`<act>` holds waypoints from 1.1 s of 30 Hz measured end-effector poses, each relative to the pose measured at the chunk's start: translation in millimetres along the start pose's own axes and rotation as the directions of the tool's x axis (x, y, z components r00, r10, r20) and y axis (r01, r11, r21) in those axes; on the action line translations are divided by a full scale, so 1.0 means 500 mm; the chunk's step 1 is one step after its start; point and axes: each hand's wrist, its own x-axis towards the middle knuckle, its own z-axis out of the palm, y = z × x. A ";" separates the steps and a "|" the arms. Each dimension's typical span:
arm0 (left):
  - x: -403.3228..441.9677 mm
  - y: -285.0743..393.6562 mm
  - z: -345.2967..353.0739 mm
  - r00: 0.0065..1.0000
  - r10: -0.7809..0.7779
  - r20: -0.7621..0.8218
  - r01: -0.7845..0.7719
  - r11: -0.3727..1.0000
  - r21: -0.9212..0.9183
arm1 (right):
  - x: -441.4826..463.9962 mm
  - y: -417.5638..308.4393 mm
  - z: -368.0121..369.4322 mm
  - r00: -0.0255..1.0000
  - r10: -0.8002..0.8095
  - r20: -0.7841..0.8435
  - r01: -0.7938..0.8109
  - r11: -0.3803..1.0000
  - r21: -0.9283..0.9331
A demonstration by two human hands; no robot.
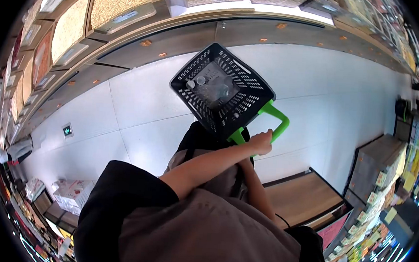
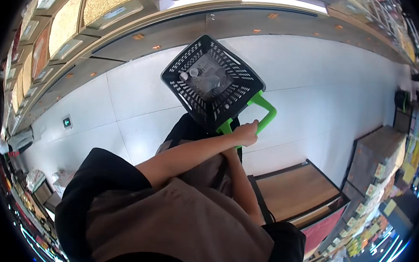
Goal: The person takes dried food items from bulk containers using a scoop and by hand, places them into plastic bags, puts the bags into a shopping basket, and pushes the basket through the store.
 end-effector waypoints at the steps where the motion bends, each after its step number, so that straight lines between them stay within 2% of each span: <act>1: -0.011 -0.005 0.001 0.995 -0.027 0.097 0.024 0.999 0.038 | -0.023 0.021 -0.003 0.992 -0.018 -0.124 0.019 1.000 0.012; 2: -0.030 -0.014 0.015 0.995 -0.008 0.097 0.003 0.999 0.046 | -0.048 0.040 -0.005 0.970 -0.036 -0.241 0.041 0.999 0.018; 4: -0.050 -0.043 0.035 0.997 0.079 0.014 -0.081 0.977 0.195 | -0.085 0.062 -0.009 0.898 -0.066 -0.435 0.080 0.997 0.015; 6: -0.073 -0.051 0.019 0.993 0.113 0.021 -0.115 0.971 0.209 | -0.108 0.068 -0.021 0.853 -0.043 -0.520 0.067 0.997 0.027; 8: -0.105 -0.075 0.002 0.984 0.175 0.023 -0.174 0.944 0.279 | -0.130 0.053 -0.053 0.903 0.093 -0.420 -0.055 0.993 0.102; 9: -0.122 -0.084 -0.013 0.983 0.179 0.029 -0.180 0.940 0.290 | -0.136 0.048 -0.072 0.930 0.217 -0.296 -0.177 0.972 0.157; 10: -0.138 -0.085 -0.038 0.979 0.202 0.031 -0.200 0.920 0.338 | -0.097 0.091 -0.067 0.945 0.226 -0.237 -0.135 0.928 0.347; 11: -0.153 -0.084 -0.063 0.974 0.224 0.030 -0.218 0.897 0.384 | -0.158 0.028 -0.139 0.883 0.393 -0.258 -0.279 0.879 0.387; 12: -0.167 -0.082 -0.091 0.970 0.237 0.048 -0.232 0.853 0.468 | -0.189 0.008 -0.176 0.842 0.493 -0.221 -0.407 0.848 0.339; 13: -0.169 -0.095 -0.111 0.971 0.237 0.045 -0.229 0.850 0.475 | -0.201 0.013 -0.155 0.737 0.421 -0.528 -0.398 0.903 0.164; 14: -0.167 -0.114 -0.125 0.952 0.307 -0.002 -0.253 0.790 0.559 | -0.257 -0.042 -0.214 0.694 0.412 -0.591 -0.368 0.908 0.201; 15: -0.172 -0.128 -0.137 0.926 0.376 -0.036 -0.268 0.722 0.638 | -0.253 -0.045 -0.216 0.696 0.413 -0.587 -0.366 0.908 0.205; 17: -0.178 -0.154 -0.156 0.909 0.414 -0.046 -0.273 0.676 0.684 | -0.246 -0.044 -0.215 0.614 0.028 -0.789 -0.128 0.990 -0.065; 19: -0.175 -0.163 -0.181 0.885 0.462 -0.055 -0.280 0.623 0.730 | -0.216 -0.071 -0.224 0.609 -0.290 -0.738 0.135 0.955 -0.263; 20: -0.172 -0.166 -0.190 0.890 0.457 -0.010 -0.300 0.600 0.741 | -0.199 -0.087 -0.228 0.609 -0.285 -0.740 0.133 0.957 -0.258; 22: -0.179 -0.150 -0.208 0.896 0.442 0.035 -0.316 0.582 0.749 | -0.170 -0.134 -0.236 0.756 -0.271 -0.595 0.216 0.963 -0.164; 23: -0.189 -0.133 -0.222 0.929 0.369 0.023 -0.260 0.609 0.749 | -0.157 -0.154 -0.241 0.817 -0.270 -0.509 0.251 0.962 -0.107; 24: -0.197 -0.120 -0.235 0.955 0.296 0.010 -0.203 0.628 0.751 | -0.140 -0.170 -0.254 0.818 -0.269 -0.508 0.256 0.962 -0.098; 26: -0.193 -0.121 -0.251 0.956 0.293 0.027 -0.207 0.605 0.769 | -0.116 -0.190 -0.281 0.921 -0.316 -0.226 0.286 0.946 -0.154; 29: -0.175 -0.125 -0.278 0.958 0.281 0.052 -0.209 0.562 0.800 | -0.078 -0.204 -0.280 0.937 -0.293 -0.191 0.271 0.953 -0.133; 31: -0.169 -0.107 -0.301 0.963 0.263 0.060 -0.198 0.537 0.820 | -0.095 -0.237 -0.310 0.956 -0.239 -0.169 0.233 0.971 -0.051; 33: -0.168 -0.072 -0.317 0.982 0.160 0.104 -0.173 0.521 0.836 | -0.079 -0.232 -0.305 0.969 -0.201 -0.142 0.203 0.979 -0.001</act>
